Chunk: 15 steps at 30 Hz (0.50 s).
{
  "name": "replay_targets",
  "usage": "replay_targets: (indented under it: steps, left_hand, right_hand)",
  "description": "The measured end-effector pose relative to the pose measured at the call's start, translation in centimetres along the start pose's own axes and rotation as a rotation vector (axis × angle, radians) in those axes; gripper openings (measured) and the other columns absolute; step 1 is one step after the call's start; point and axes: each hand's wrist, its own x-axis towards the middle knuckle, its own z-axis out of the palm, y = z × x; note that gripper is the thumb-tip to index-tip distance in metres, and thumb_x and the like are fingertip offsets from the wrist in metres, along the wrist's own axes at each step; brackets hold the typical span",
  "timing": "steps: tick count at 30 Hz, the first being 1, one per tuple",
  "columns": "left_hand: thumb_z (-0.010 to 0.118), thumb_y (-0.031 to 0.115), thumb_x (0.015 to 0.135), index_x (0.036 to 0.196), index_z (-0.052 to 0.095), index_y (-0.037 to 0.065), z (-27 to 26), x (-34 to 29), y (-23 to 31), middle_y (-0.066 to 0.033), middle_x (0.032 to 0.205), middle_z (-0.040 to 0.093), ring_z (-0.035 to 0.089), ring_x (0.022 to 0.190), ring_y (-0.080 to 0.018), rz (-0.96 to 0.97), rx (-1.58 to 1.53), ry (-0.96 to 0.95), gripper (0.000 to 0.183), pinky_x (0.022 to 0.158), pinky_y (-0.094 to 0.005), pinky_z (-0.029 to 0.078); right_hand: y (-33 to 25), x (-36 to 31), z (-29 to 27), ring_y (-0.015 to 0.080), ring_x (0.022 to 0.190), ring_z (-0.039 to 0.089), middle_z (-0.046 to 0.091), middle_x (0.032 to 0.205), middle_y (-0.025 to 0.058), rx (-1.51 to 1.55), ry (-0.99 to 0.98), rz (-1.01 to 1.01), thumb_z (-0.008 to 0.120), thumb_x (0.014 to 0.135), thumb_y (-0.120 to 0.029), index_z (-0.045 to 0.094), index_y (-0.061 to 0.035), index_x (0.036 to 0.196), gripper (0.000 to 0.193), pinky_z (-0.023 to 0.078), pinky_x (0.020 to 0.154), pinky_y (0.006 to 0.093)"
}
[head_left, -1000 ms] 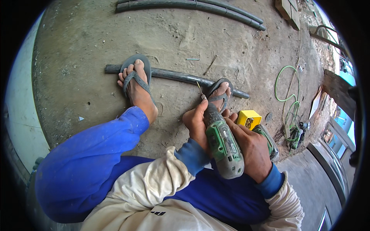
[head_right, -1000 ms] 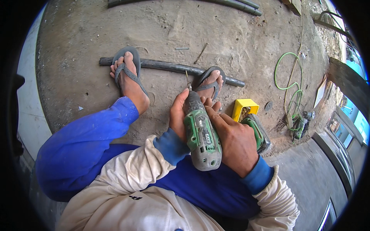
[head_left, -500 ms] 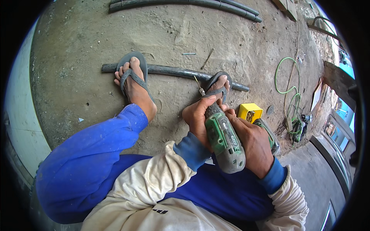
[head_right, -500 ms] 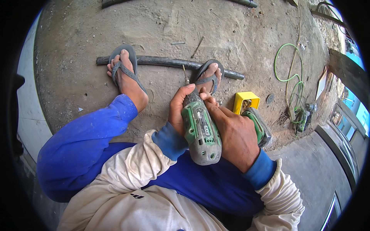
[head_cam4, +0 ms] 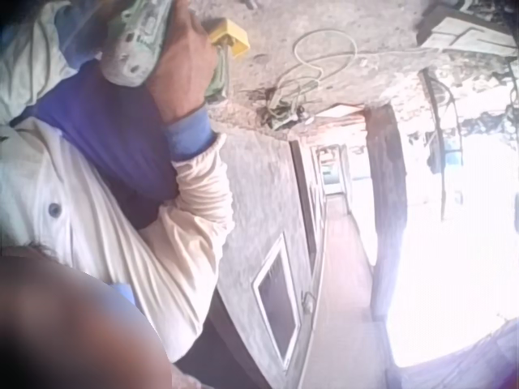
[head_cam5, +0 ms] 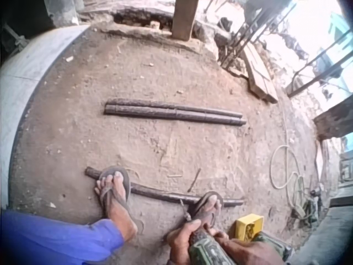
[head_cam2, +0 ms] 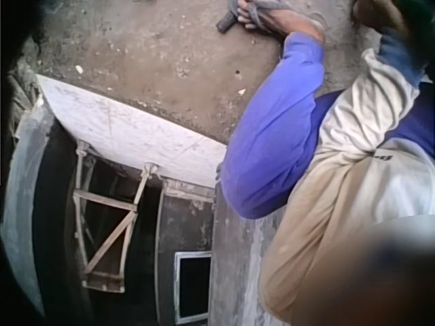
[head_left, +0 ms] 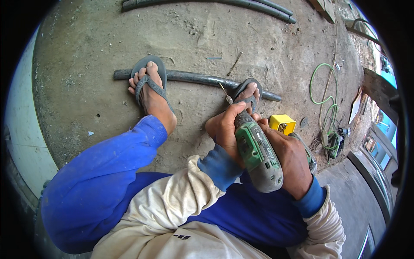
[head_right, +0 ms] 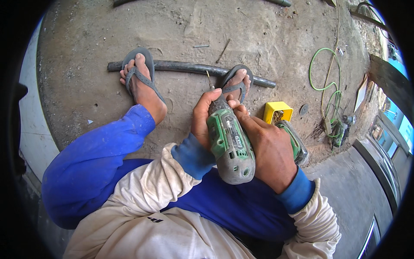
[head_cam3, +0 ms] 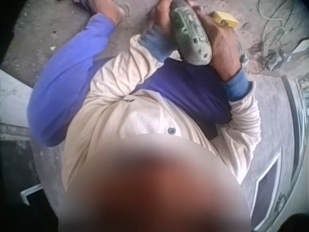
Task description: The person sits on the floor and uses a hammer to tap nails into a metal pipe, then uses a cordless drill to drive the nails further. The person repeats this process on multiple pipes, occasionally inspecting the work.
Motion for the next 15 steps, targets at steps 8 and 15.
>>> replay_targets:
  steps: [8,15]
  left_hand:
    - [0.076,0.033,0.091,0.105,0.054,0.008,1.3,0.5,0.3,-0.0088,0.087,0.059,0.064,0.079,-0.0219,-0.047,-0.074,0.031,0.036,0.086,-0.0403,0.062]
    - [0.071,0.026,0.094,0.116,0.068,0.0,2.2,-1.5,0.8,-0.0064,0.084,0.062,0.067,0.083,-0.0231,0.084,-0.01,0.008,0.034,0.088,-0.0394,0.06]
  right_hand:
    - [-0.5,0.6,-0.5,0.0416,0.09,0.074,0.075,0.102,0.0205,0.052,0.007,0.038,0.078,0.082,-0.024,0.066,-0.0029,0.135,0.058,0.058,0.077,0.0452]
    - [-1.4,1.1,-0.8,0.0393,0.081,0.076,0.074,0.092,0.0213,-0.004,0.018,-0.028,0.075,0.084,-0.015,0.069,-0.0013,0.128,0.046,0.059,0.077,0.0419]
